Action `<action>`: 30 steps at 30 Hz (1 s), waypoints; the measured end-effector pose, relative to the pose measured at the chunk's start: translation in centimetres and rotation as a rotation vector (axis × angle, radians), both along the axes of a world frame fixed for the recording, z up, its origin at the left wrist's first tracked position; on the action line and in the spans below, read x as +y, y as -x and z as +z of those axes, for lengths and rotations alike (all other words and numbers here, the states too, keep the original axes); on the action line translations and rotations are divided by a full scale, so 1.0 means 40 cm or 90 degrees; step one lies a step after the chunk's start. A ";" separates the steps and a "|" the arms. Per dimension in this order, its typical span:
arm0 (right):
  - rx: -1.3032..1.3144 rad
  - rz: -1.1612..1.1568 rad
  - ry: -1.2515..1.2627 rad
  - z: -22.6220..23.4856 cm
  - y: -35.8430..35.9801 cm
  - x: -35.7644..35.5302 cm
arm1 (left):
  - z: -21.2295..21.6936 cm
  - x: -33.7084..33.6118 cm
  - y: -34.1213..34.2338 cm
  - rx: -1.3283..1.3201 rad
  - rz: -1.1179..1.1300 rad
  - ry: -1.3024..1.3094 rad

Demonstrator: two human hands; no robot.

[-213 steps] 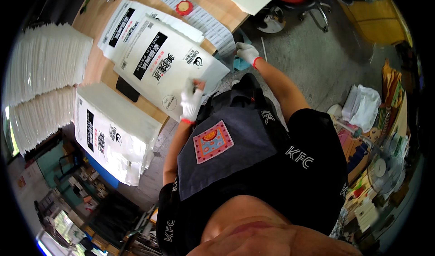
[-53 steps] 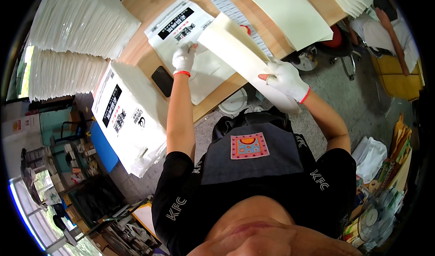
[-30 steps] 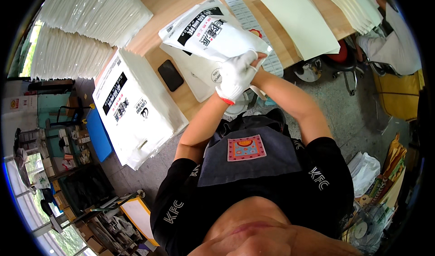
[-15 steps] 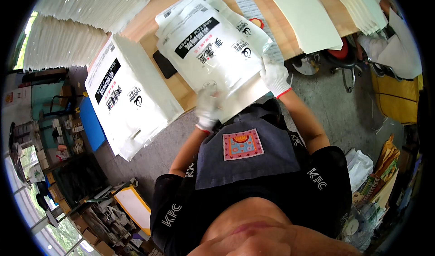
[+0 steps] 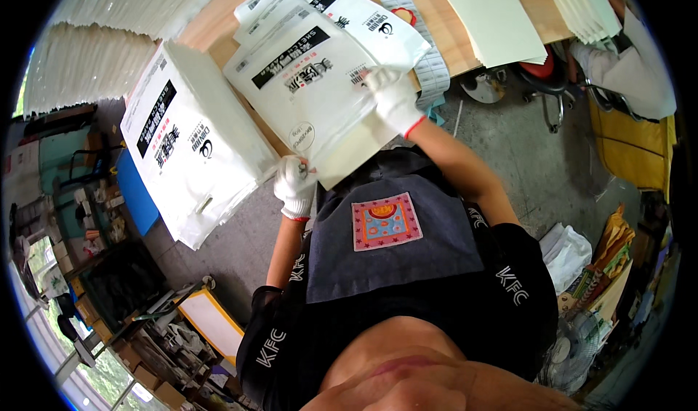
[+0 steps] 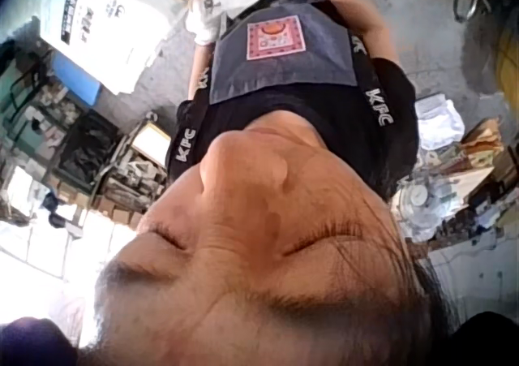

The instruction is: The person places stacks of white paper into white plastic bags on a table. They fold the top of each bag and seal it with a roll of tape. The person repeats this process for multiple bags.

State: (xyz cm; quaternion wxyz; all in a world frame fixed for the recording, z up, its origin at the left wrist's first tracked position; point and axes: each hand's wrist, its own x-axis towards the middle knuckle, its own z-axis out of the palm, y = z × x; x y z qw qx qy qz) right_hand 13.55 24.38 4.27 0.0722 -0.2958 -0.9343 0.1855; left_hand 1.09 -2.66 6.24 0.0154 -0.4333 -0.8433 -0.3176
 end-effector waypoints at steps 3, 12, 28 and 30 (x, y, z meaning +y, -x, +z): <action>0.023 0.006 -0.095 0.010 -0.049 -0.008 | -0.072 -0.061 0.030 0.012 0.073 -0.006; -0.117 0.069 -0.031 0.086 -0.304 -0.182 | -0.043 -0.199 -0.116 -0.302 0.008 -0.067; 0.037 -0.368 0.180 -0.292 -0.381 0.095 | -0.089 0.039 -0.062 -0.165 -0.206 -0.072; 0.057 -0.299 0.100 -0.431 -0.370 0.122 | -0.151 0.115 -0.067 -0.390 -0.214 -0.022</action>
